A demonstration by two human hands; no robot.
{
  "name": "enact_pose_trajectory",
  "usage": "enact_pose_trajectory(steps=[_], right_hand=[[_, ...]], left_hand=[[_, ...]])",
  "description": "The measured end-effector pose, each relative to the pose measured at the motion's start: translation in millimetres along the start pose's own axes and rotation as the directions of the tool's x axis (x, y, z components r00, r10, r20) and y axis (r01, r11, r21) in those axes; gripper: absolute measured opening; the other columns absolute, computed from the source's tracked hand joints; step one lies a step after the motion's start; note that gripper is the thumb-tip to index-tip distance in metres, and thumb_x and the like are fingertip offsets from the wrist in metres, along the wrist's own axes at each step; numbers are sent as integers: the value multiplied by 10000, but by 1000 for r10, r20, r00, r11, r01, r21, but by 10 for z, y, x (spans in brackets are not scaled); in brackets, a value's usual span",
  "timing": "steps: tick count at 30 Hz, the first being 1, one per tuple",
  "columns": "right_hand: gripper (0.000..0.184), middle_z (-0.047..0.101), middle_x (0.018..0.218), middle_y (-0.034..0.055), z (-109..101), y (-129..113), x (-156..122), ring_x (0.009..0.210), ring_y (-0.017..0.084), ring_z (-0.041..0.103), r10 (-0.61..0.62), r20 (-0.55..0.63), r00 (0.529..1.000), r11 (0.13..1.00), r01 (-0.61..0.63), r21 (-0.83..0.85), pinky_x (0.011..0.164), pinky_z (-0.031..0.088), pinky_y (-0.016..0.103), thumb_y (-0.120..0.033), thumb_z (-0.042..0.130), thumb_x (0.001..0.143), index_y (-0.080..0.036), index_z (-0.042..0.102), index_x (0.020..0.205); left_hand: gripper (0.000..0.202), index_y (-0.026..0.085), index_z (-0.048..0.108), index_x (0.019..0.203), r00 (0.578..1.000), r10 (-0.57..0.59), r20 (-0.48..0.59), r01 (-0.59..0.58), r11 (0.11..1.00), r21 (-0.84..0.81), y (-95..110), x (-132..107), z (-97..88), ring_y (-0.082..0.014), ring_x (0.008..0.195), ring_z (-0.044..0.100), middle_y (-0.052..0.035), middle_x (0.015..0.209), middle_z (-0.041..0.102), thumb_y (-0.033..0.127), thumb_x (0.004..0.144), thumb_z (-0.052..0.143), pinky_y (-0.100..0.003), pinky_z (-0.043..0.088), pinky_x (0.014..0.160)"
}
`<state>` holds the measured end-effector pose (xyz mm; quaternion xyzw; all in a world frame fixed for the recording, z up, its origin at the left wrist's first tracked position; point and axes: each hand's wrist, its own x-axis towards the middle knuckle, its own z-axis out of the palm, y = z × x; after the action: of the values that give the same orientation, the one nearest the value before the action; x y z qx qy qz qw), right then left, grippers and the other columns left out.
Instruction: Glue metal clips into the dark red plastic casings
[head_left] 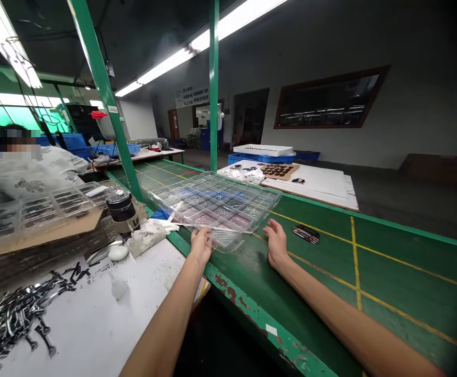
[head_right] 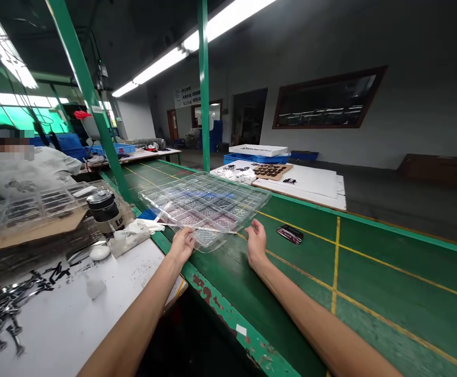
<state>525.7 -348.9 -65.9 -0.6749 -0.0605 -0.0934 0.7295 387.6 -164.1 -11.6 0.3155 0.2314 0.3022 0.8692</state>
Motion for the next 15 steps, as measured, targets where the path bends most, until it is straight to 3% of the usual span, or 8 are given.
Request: enact_pose_trajectory(steps=[2,4,8,11,15], right_hand=[[445,515,1421,131,-54,-37,-13,1235,302,549,-105,76,992,983,115,-144,1029,477,531,-364,627,960,-196,537,1362],[451,532,1422,119,-60,-96,-80,1256,323,527,-200,240,950,928,262,-265,1062,440,542,-401,634,925,-235,573,1339],[394,633,1342,64,-14,-246,-282,1303,372,456,-279,591,757,728,568,-383,1118,339,575,-504,651,873,-320,683,1220],[467,622,1354,90,-36,-328,-363,1297,398,437,-279,704,654,572,701,-425,1108,288,625,-562,594,907,-319,638,1304],[534,621,1304,124,-155,-372,-297,1260,392,455,-267,774,574,431,790,-437,1121,253,630,-610,540,924,-276,600,1336]], left_hand=[[353,161,602,1273,1000,-4,25,1,992,125,11,-116,-115,-238,1045,665,-106,1254,638,335,968,638,-440,587,873],[344,159,607,1263,998,1,59,-16,968,252,20,-273,-250,-234,1040,667,-103,1245,642,333,967,640,-437,587,872],[301,156,633,1219,988,20,151,-93,864,494,68,-600,-467,-246,1094,656,-104,1255,650,313,962,646,-467,562,935],[265,153,655,1179,966,45,254,-207,722,660,191,-769,-583,-266,1188,622,-103,1259,660,283,949,662,-508,510,1020],[258,161,661,1172,913,79,400,-394,420,817,446,-753,-702,-269,1211,607,-99,1256,663,275,941,670,-523,478,1056]])
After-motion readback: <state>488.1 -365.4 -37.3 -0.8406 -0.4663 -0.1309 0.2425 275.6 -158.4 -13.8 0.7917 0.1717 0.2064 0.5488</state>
